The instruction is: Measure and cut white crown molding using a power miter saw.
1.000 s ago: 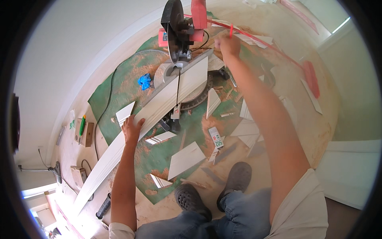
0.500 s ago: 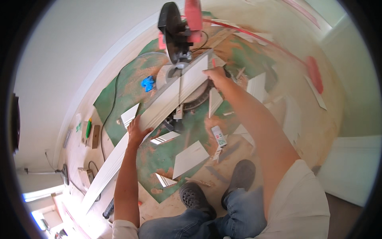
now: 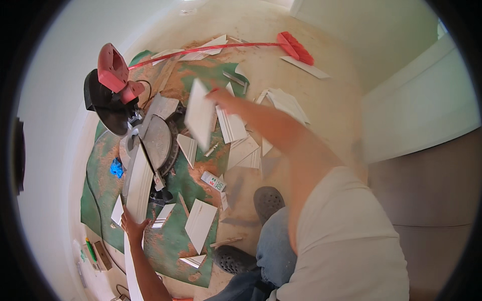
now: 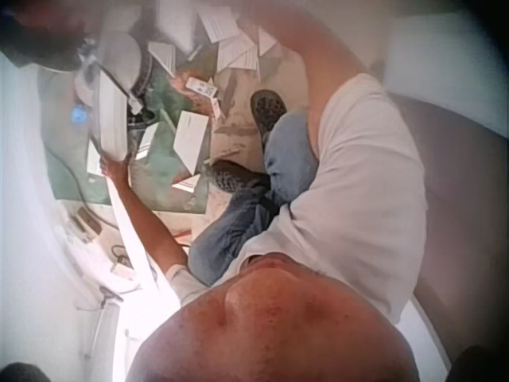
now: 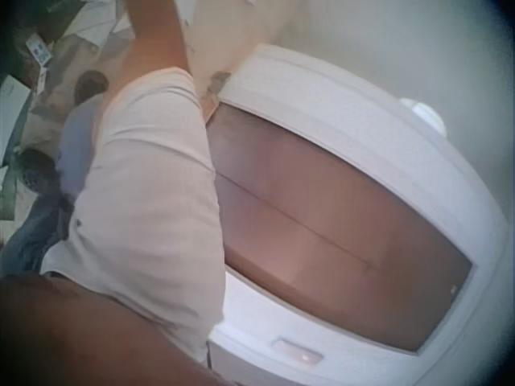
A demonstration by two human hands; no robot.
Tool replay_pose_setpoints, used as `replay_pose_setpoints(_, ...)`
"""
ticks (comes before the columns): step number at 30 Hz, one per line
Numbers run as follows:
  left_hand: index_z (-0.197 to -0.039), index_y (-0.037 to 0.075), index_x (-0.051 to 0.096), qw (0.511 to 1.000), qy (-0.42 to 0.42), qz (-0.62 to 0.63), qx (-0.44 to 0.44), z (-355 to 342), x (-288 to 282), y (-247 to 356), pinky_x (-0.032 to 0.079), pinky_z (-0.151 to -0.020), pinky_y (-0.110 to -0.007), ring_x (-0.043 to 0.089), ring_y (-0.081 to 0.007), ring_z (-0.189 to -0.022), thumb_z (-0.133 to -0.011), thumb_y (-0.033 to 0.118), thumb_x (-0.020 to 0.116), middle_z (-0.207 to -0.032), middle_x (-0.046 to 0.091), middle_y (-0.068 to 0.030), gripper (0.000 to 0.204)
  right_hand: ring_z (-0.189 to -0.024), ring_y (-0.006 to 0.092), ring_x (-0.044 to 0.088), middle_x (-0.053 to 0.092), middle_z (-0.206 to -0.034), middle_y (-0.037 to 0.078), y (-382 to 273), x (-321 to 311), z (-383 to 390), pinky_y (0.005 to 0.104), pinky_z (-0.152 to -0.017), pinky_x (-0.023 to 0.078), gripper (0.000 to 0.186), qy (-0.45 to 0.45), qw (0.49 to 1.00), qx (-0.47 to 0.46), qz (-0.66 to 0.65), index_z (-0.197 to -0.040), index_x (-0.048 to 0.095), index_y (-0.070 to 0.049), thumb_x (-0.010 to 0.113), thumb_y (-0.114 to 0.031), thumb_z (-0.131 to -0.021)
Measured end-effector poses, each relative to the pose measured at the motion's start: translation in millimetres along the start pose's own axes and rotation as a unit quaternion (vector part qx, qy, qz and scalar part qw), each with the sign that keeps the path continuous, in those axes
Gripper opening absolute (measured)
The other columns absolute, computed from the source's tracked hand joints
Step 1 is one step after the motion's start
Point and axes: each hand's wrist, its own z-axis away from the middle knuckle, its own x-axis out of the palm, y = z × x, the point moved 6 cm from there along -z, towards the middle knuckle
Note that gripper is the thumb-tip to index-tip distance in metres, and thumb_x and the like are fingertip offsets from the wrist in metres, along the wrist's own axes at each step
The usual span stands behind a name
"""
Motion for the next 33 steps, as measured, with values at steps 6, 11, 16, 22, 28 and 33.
replay_pose_setpoints(6,-0.151,0.007,0.028,1.000,0.005,-0.013,0.017,-6,3,6,0.028,-0.112,-0.054,0.040,-0.0405,-0.131,-0.054,0.030,0.088,-0.140,0.044,-0.0217,0.117,-0.051,0.0074,0.042,0.052,-0.068,-0.003,34,-236,144,0.0253,-0.044,0.030,0.021,0.221,0.969,0.093,0.057,-0.099,0.067,-0.008,0.073,-0.021,-0.084)
replay_pose_setpoints(11,-0.152,0.009,0.027,1.000,-0.004,-0.020,0.010,-8,8,3,0.028,-0.113,-0.053,0.039,-0.0394,-0.132,-0.054,0.028,0.088,-0.140,0.044,-0.0208,0.117,-0.071,0.0139,0.060,0.066,-0.083,0.004,96,-301,177,0.0309,-0.063,0.046,0.030,0.275,0.943,0.044,0.180,-0.106,0.069,-0.004,0.075,-0.021,-0.081)
replay_pose_setpoints(16,-0.153,0.011,0.025,0.999,-0.004,-0.033,-0.009,-7,10,-4,0.026,-0.114,-0.053,0.038,-0.0391,-0.133,-0.053,0.027,0.088,-0.141,0.043,-0.0207,0.119,-0.093,0.0255,0.068,0.072,-0.098,0.015,85,-289,166,0.0385,-0.083,0.052,0.044,0.224,0.891,0.075,0.387,-0.111,0.068,-0.005,0.080,-0.028,-0.076)
replay_pose_setpoints(22,-0.154,0.012,0.023,0.999,0.000,-0.037,-0.007,-5,6,5,0.024,-0.114,-0.054,0.036,-0.0395,-0.134,-0.055,0.028,0.085,-0.142,0.042,-0.0206,0.118,-0.121,0.0365,0.057,0.058,-0.128,0.025,86,-311,168,0.0428,-0.100,0.046,0.103,0.214,0.798,0.211,0.522,-0.139,0.045,-0.001,0.086,-0.053,-0.060)
replay_pose_setpoints(28,-0.154,0.010,0.023,0.999,-0.009,-0.035,-0.007,-6,9,0,0.024,-0.114,-0.054,0.036,-0.0399,-0.134,-0.052,0.029,0.084,-0.141,0.042,-0.0213,0.120,-0.133,0.0369,0.047,0.047,-0.141,0.030,91,-321,156,0.0417,-0.108,0.040,0.128,0.149,0.846,0.232,0.457,-0.145,0.032,0.009,0.088,-0.059,-0.052)
replay_pose_setpoints(33,-0.153,0.009,0.024,0.999,-0.006,-0.039,-0.004,-7,12,-3,0.025,-0.113,-0.055,0.036,-0.0405,-0.134,-0.051,0.029,0.084,-0.141,0.043,-0.0218,0.120,-0.132,0.0357,0.047,0.047,-0.141,0.029,103,-329,151,0.0408,-0.108,0.040,0.127,0.142,0.883,0.170,0.413,-0.145,0.033,0.008,0.088,-0.058,-0.052)
